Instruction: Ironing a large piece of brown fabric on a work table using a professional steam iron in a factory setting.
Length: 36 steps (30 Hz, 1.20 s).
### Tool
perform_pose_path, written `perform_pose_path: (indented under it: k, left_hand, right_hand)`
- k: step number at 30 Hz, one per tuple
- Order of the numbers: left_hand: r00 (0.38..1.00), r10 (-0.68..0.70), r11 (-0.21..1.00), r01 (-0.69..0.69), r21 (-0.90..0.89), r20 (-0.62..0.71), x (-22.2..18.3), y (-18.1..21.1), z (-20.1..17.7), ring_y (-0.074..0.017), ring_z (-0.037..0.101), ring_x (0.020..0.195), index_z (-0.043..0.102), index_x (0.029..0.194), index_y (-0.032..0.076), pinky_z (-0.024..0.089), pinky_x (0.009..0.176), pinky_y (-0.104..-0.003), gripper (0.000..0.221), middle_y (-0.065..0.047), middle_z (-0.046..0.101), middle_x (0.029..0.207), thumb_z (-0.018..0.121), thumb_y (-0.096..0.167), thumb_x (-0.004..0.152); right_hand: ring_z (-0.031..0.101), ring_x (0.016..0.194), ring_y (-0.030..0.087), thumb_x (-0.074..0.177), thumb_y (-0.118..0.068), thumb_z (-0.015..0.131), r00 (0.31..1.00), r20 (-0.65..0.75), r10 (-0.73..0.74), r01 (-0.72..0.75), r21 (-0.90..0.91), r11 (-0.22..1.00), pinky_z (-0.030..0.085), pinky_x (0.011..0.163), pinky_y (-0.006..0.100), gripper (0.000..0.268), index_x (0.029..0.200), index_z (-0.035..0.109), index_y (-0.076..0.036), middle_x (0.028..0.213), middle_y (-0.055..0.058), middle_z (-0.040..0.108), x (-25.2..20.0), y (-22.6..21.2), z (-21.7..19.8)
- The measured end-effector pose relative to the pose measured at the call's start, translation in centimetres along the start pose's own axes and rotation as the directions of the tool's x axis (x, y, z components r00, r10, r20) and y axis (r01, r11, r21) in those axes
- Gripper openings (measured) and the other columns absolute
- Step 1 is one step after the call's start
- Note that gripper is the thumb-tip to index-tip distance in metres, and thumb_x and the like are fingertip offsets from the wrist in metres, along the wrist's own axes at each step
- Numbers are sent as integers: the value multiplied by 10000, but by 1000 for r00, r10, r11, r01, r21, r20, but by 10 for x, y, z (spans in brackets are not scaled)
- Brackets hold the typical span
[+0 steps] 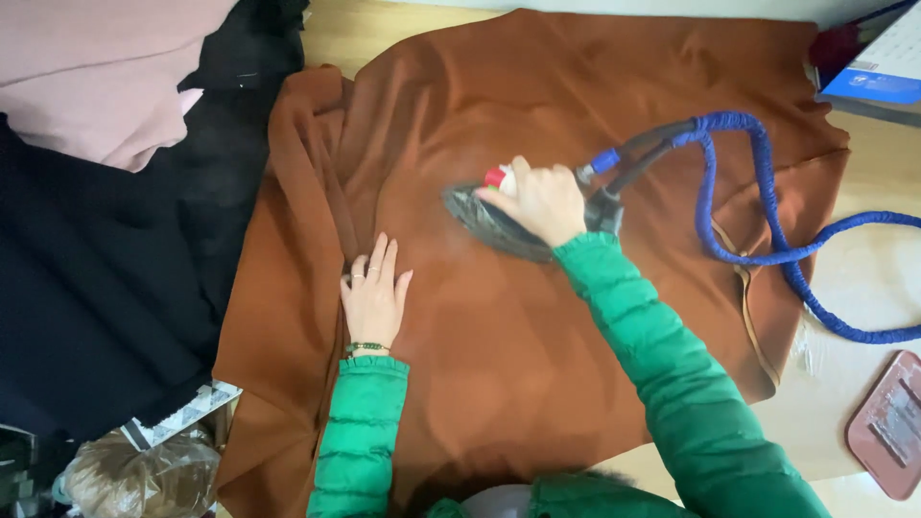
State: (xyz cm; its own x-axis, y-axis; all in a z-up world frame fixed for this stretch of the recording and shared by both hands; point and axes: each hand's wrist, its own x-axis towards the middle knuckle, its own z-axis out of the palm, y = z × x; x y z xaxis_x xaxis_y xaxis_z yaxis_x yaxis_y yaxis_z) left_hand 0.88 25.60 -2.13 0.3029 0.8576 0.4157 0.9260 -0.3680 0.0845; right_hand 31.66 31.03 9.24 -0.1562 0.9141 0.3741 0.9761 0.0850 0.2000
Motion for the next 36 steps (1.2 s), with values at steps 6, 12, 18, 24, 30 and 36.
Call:
perform_pose_path:
  k: [6,12,18,24,30,36]
  left_hand:
    - [999,-37,893,33,-450,-1,10,-16,8,-294,598,1123,657,1353,154,574,919,-432,359,4,582,1496,495,333,1087]
    - [996,-55,815,0,-580,-76,8,-19,13,-282,618,1109,678,1318,115,504,1007,-383,313,-52,623,1447,504,255,1099]
    - [996,-36,820,-19,-572,-85,11,-19,10,-292,607,1089,683,1304,105,530,986,-385,286,-54,627,1444,527,212,1089]
    - [996,-37,849,-9,-529,-78,11,-17,6,-277,612,1077,692,1296,122,554,955,-384,269,-28,638,1436,568,184,1065]
    - [993,-18,877,-42,-479,-120,13,-14,1,-300,628,1049,702,1279,120,557,938,-397,259,-34,661,1412,572,195,1067]
    - [991,8,920,-60,-386,-136,13,-15,8,-245,624,1045,721,1269,167,562,919,-351,280,2,662,1415,677,271,1013]
  right_hand:
    - [757,684,375,890,-900,498,991,90,102,-112,111,988,541,668,452,778,911,606,-130,690,163,731,55,14,16]
    - [760,760,412,911,-835,533,972,213,103,-143,184,972,551,697,496,739,963,617,-102,763,196,744,61,10,7]
    - [760,688,354,923,-811,525,983,181,26,-62,195,979,574,699,465,690,901,594,-125,682,151,724,1,-17,-22]
    - [719,528,205,880,-780,570,992,124,-39,33,43,999,544,690,330,595,884,567,-185,524,35,664,-118,-50,-89]
    - [750,599,208,818,-774,620,966,252,60,-123,244,962,529,733,305,593,852,591,-183,559,39,695,-191,-40,-130]
    - [743,598,234,800,-775,644,975,188,117,-142,129,981,544,743,343,606,846,606,-171,576,82,694,-192,8,-119]
